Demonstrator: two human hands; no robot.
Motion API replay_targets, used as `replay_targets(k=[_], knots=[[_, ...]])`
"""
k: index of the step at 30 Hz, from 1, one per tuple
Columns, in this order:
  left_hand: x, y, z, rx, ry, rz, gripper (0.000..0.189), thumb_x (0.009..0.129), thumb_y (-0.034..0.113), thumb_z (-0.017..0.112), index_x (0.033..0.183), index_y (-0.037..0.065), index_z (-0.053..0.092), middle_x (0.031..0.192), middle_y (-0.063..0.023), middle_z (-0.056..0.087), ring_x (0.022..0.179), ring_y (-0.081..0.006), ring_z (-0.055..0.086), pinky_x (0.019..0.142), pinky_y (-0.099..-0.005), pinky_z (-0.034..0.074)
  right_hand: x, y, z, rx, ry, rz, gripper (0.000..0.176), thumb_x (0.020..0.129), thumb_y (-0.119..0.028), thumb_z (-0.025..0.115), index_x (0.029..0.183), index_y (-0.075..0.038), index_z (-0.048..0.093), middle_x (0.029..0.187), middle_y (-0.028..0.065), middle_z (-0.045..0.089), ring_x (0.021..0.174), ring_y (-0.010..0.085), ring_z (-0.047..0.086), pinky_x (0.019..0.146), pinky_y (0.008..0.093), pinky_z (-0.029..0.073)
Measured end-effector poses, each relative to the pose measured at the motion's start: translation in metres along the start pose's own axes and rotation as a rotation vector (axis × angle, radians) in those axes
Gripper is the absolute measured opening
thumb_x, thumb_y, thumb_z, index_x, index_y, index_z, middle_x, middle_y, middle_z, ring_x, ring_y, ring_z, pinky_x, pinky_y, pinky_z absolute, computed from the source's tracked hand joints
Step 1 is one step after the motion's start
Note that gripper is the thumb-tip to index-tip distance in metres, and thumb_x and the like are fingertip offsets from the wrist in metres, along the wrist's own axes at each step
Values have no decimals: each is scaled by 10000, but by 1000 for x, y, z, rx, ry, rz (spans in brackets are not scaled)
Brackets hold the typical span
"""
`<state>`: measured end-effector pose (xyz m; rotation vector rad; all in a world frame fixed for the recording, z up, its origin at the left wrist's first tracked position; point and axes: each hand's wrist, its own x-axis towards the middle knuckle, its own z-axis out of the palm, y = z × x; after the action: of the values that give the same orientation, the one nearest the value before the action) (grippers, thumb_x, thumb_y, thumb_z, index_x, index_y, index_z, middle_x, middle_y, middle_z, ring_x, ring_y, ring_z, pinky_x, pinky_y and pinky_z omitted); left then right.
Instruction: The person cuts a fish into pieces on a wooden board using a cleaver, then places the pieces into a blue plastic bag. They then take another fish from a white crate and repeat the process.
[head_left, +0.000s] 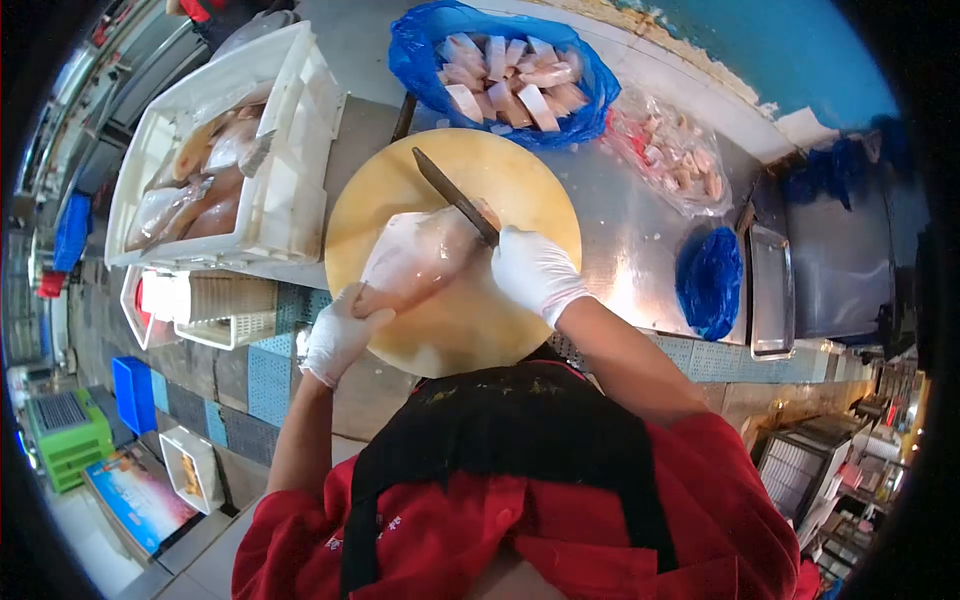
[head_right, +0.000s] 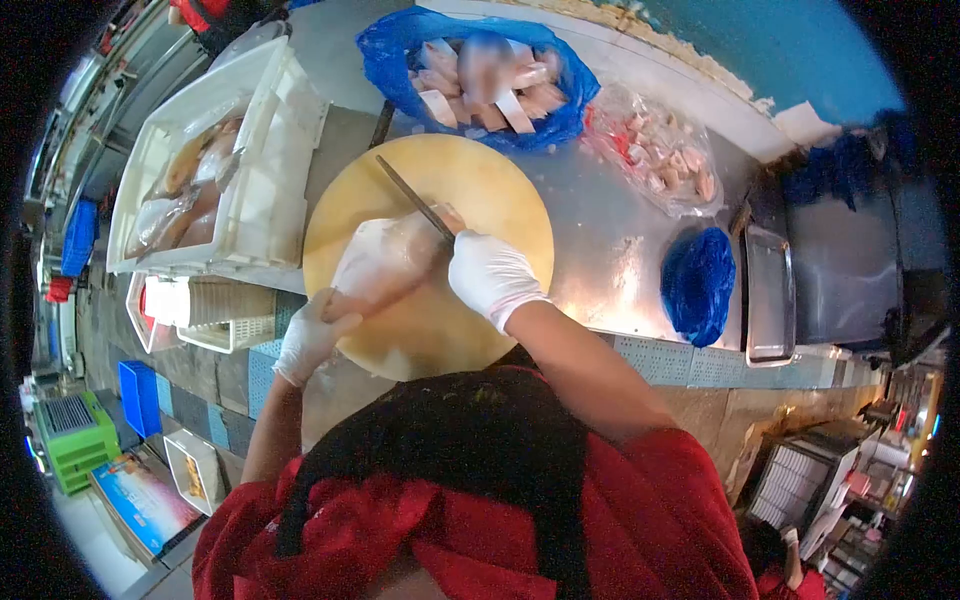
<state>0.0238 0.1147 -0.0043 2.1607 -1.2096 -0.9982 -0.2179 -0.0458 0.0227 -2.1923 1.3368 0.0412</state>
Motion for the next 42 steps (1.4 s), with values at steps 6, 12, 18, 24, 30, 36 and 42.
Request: replay_targets(k=[6,12,18,24,30,36,42], knots=[[5,-18,8,-70,-67,-14,570,788,347,782,1215,14,603,1033,-144,704,970,-226,673,861,-335,512,-20,21,-10,-8,-99,30,289,903,-176,484,980,71,614,835,327,655,831,472,664,809,536,512],[-21,-10,17,-53,-91,5,555,790,363,780,1193,25,605,1013,-154,703,945,-260,681,834,-350,520,-7,-9,10,9,33,-82,223,859,-128,471,925,39,605,841,336,643,815,473,660,769,551,502],[-25,0,31,-41,-10,14,519,796,425,742,1141,56,621,1000,-218,701,981,-386,677,832,-403,527,-22,48,-6,-25,124,39,314,881,-245,560,995,38,631,836,271,673,784,421,680,746,504,533],[4,5,34,56,49,28,636,794,475,724,1231,32,593,1084,-233,691,1049,-402,651,882,-421,515,-10,-1,-113,182,570,-396,317,880,-264,631,875,52,614,607,119,581,487,151,565,490,352,474],[4,20,23,123,15,-18,646,791,477,714,1246,36,587,1109,-242,679,1077,-413,631,900,-423,507,-23,-62,-197,-256,928,-517,275,945,-293,591,929,-25,650,788,100,641,720,186,622,640,342,492],[7,22,21,11,-36,-62,596,781,448,720,1208,49,604,1087,-226,688,1041,-396,651,883,-406,516,17,15,2,-158,-39,-113,304,909,-262,527,945,20,634,889,302,660,892,424,668,792,506,522],[2,9,28,6,49,-22,661,766,451,734,1253,28,592,1111,-232,685,1068,-366,655,910,-390,507,18,18,-14,-110,-87,-57,402,912,-287,512,1086,66,597,900,292,671,839,411,683,803,479,539]])
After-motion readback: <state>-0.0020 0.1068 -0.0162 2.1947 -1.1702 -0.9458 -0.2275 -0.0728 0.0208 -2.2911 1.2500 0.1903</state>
